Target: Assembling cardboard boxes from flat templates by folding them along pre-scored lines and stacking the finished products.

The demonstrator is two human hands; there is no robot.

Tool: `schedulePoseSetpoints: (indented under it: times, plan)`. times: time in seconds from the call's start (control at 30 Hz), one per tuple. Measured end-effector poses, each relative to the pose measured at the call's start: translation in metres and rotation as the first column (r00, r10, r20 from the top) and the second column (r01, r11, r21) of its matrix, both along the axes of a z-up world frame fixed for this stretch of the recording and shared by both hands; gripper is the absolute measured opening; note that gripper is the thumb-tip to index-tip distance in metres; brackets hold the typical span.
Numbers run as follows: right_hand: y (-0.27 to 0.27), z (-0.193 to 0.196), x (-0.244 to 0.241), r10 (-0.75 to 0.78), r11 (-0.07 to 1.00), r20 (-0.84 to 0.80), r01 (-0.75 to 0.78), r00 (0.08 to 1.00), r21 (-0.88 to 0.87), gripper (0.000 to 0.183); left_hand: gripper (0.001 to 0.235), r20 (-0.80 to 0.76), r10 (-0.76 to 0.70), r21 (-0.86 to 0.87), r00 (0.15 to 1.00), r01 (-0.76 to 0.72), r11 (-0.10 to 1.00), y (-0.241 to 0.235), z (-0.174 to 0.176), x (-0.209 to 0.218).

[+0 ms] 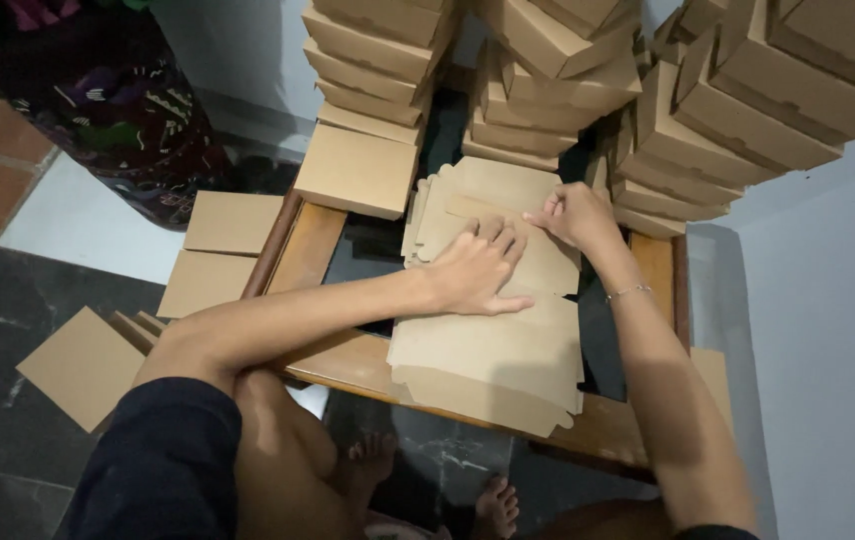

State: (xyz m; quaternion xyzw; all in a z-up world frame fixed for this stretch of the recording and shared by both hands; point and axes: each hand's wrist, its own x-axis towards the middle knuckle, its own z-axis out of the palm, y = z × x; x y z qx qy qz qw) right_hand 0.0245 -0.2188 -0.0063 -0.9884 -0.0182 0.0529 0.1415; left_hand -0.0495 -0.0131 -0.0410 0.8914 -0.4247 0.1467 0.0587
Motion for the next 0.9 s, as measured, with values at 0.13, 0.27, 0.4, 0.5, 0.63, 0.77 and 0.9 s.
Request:
schedulePoseSetpoints:
  times: [0.13, 0.27, 0.4, 0.5, 0.63, 0.77, 0.9]
  plan:
    - [0.001, -0.007, 0.020, -0.019, 1.000, -0.091, 0.019, 0.996, -0.004, 0.031, 0.098, 0.024, -0.011, 0.000, 1.000, 0.011, 1.000, 0.000, -0.001, 0.002]
    - [0.006, -0.007, 0.026, -0.035, 0.997, -0.117, 0.026, 0.992, -0.078, 0.027, 0.095, 0.065, -0.012, -0.024, 0.998, 0.013, 1.000, 0.000, -0.002, -0.001]
    - [0.009, -0.004, 0.030, -0.039, 0.992, -0.115, 0.024, 0.993, -0.127, 0.029, 0.094, 0.082, -0.016, -0.041, 0.997, 0.019, 0.999, -0.003, -0.008, 0.002]
    - [0.015, 0.007, 0.023, -0.014, 1.000, -0.099, 0.014, 0.995, -0.009, 0.030, 0.093, 0.115, -0.017, -0.070, 0.993, 0.025, 0.997, -0.001, -0.007, 0.000]
    - [0.021, -0.015, 0.033, -0.009, 0.997, -0.090, 0.016, 0.996, 0.079, 0.028, 0.091, 0.108, -0.030, -0.102, 0.994, 0.042, 0.994, 0.002, 0.004, -0.003]
    - [0.041, -0.009, 0.030, -0.031, 0.998, -0.112, 0.037, 0.993, 0.048, 0.026, 0.090, 0.086, -0.039, -0.113, 0.996, 0.049, 0.992, 0.007, 0.010, -0.010]
    - [0.057, -0.009, 0.041, 0.026, 0.999, -0.106, -0.024, 0.994, 0.022, 0.030, 0.091, 0.073, -0.017, -0.079, 0.997, 0.023, 0.997, -0.001, -0.007, -0.001]
